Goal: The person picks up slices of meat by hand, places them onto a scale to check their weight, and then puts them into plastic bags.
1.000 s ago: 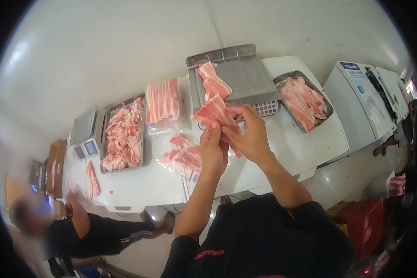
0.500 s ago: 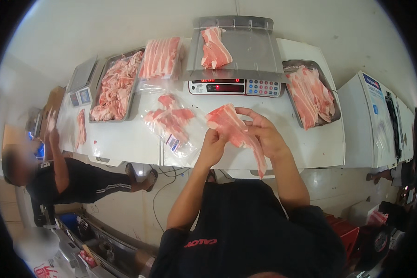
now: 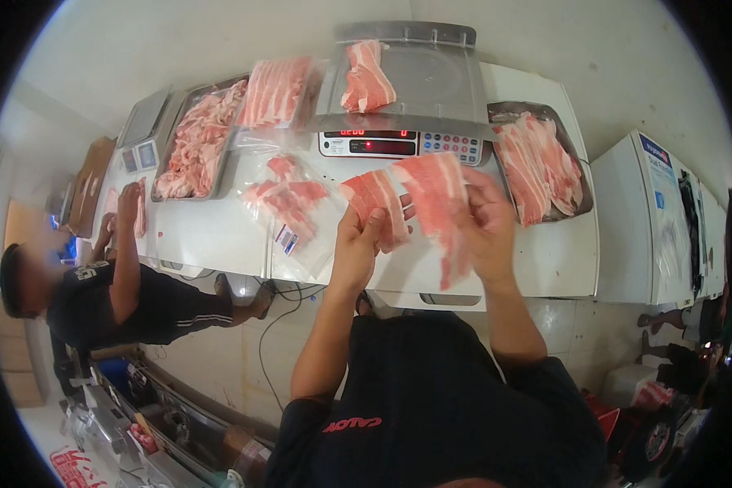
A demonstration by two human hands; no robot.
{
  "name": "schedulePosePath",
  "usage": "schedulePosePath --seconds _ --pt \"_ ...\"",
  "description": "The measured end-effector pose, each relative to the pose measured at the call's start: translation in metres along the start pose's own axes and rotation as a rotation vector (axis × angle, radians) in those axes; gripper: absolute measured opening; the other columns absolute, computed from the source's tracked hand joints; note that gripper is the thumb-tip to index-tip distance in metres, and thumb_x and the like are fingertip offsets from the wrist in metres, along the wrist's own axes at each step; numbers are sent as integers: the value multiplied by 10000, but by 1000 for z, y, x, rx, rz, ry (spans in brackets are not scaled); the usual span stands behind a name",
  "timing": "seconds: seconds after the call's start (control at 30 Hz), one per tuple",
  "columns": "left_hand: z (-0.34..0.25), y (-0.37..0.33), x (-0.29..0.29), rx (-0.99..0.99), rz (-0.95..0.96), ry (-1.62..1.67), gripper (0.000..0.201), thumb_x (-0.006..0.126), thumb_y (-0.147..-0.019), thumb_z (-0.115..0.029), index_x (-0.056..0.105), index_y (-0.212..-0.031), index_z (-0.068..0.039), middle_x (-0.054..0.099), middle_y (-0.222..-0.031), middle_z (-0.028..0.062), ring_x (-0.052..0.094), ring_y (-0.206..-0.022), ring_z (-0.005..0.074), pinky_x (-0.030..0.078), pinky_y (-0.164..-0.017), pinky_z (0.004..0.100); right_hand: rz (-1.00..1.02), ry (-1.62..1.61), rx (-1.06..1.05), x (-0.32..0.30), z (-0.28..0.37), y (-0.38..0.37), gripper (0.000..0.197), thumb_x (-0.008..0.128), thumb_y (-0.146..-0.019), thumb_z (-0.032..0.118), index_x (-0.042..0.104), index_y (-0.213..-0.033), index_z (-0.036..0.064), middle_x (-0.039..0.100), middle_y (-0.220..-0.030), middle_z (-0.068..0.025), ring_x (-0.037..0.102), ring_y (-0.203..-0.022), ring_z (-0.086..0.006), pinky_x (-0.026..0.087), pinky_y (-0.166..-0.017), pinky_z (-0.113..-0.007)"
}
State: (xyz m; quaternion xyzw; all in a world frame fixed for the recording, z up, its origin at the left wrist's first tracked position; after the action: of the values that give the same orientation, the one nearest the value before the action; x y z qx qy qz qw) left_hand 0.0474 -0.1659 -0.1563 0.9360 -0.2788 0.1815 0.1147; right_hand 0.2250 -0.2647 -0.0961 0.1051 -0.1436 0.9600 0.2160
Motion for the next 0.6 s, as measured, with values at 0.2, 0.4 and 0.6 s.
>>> schedulePosePath --seconds 0.2,0.4,0.6 --pt "-4 11 25 52 11 99 331 607 -1083 -126 542 -1379 4 689 -1244 89 702 -1020 164 582 -872 336 -43 165 -154 6 -37 -1 450 700 -990 28 586 -1423 -17 705 -1137 -95 684 -953 -98 561 -802 -244" --pt "-13 13 35 107 4 44 303 690 -1042 -133 609 -1286 29 709 -1175 84 677 -1004 138 550 -853 294 39 83 -50 -3 -39 3 579 823 -909 100 587 -1426 -8 661 -1193 -63 646 -1091 -100 576 -817 -270" --pt "-19 12 28 66 -83 43 264 718 -1023 -147 644 -1216 17 724 -1098 69 665 -898 108 535 -774 267 377 52 251 -21 -71 41 577 886 -861 151 636 -1355 -10 701 -1203 -66 643 -1099 -115 553 -941 -311"
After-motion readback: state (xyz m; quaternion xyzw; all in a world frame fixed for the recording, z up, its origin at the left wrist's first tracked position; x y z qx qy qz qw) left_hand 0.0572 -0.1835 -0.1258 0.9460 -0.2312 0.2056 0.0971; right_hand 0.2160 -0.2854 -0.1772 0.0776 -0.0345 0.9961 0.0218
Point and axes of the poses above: each hand's wrist, its own y-axis away from the middle knuckle, its own x-axis out of the palm, z = x × y, the point moved 3 cm from there along -y, towards the middle knuckle
